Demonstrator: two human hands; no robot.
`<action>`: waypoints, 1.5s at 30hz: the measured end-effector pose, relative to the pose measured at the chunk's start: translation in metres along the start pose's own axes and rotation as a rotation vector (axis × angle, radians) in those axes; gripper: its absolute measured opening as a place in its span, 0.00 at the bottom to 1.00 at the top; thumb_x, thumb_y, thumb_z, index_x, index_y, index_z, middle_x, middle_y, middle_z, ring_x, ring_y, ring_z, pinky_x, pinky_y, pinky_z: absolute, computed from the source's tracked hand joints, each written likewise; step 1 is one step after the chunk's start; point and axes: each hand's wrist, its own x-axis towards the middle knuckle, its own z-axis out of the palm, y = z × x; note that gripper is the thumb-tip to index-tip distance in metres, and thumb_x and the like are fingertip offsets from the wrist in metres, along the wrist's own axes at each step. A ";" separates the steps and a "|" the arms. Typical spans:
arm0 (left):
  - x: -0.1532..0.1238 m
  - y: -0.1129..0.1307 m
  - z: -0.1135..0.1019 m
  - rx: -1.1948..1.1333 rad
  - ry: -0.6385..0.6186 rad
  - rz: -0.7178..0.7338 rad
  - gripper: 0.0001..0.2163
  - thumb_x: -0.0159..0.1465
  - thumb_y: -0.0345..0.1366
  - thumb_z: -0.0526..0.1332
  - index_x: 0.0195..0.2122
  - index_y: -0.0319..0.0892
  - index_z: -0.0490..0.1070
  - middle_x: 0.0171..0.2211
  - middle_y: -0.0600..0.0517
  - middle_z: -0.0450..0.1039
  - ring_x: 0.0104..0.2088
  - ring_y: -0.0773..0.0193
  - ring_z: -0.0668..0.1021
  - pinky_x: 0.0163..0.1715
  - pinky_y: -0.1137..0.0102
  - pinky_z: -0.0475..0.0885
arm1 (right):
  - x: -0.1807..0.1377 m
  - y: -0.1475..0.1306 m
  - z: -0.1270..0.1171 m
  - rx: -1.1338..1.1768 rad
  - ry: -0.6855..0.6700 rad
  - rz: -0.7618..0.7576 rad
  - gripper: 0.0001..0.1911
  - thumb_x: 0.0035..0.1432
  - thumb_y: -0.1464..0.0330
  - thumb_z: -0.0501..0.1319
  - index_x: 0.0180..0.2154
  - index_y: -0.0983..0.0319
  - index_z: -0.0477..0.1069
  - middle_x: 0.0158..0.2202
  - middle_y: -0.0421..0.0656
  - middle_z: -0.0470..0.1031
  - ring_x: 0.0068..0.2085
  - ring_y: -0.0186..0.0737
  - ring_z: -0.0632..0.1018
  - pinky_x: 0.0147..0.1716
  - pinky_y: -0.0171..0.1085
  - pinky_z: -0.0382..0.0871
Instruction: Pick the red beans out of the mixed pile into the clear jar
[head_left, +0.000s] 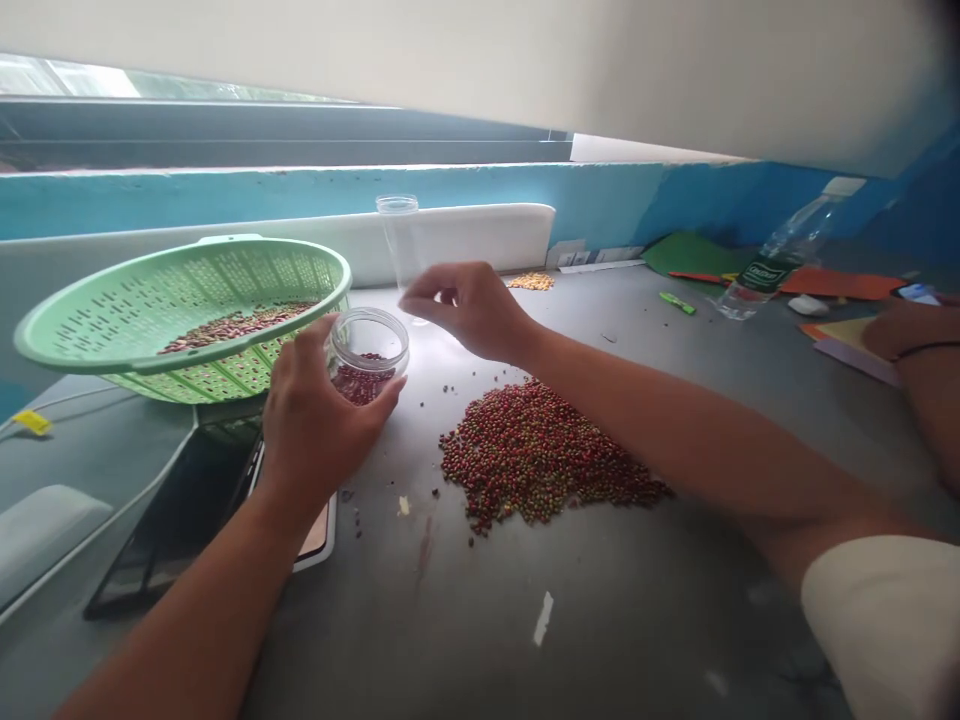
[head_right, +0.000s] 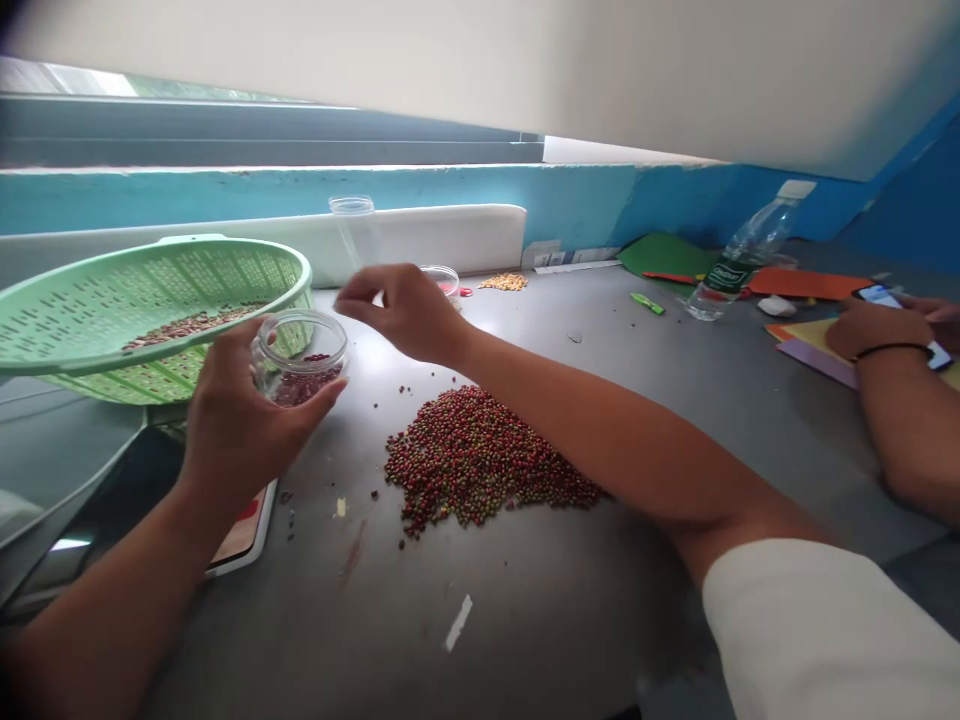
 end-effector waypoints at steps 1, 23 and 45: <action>0.001 0.000 -0.001 0.005 0.010 -0.010 0.34 0.57 0.52 0.64 0.63 0.51 0.55 0.56 0.41 0.67 0.59 0.38 0.70 0.58 0.38 0.68 | -0.003 0.012 0.000 0.015 -0.090 0.076 0.14 0.61 0.64 0.63 0.39 0.69 0.78 0.36 0.46 0.79 0.36 0.34 0.74 0.39 0.36 0.66; -0.006 0.003 0.008 -0.014 -0.119 0.056 0.35 0.55 0.50 0.67 0.62 0.51 0.56 0.57 0.42 0.68 0.59 0.39 0.70 0.59 0.42 0.68 | -0.010 0.004 -0.021 -0.072 -0.272 0.052 0.11 0.63 0.63 0.62 0.40 0.65 0.76 0.38 0.43 0.75 0.33 0.32 0.68 0.34 0.36 0.62; -0.004 0.002 0.006 -0.020 -0.062 0.024 0.36 0.57 0.52 0.65 0.64 0.54 0.53 0.58 0.41 0.65 0.61 0.36 0.68 0.58 0.36 0.68 | -0.006 0.082 -0.015 -0.170 -0.674 0.419 0.13 0.53 0.62 0.69 0.35 0.66 0.82 0.31 0.45 0.80 0.32 0.36 0.74 0.34 0.37 0.65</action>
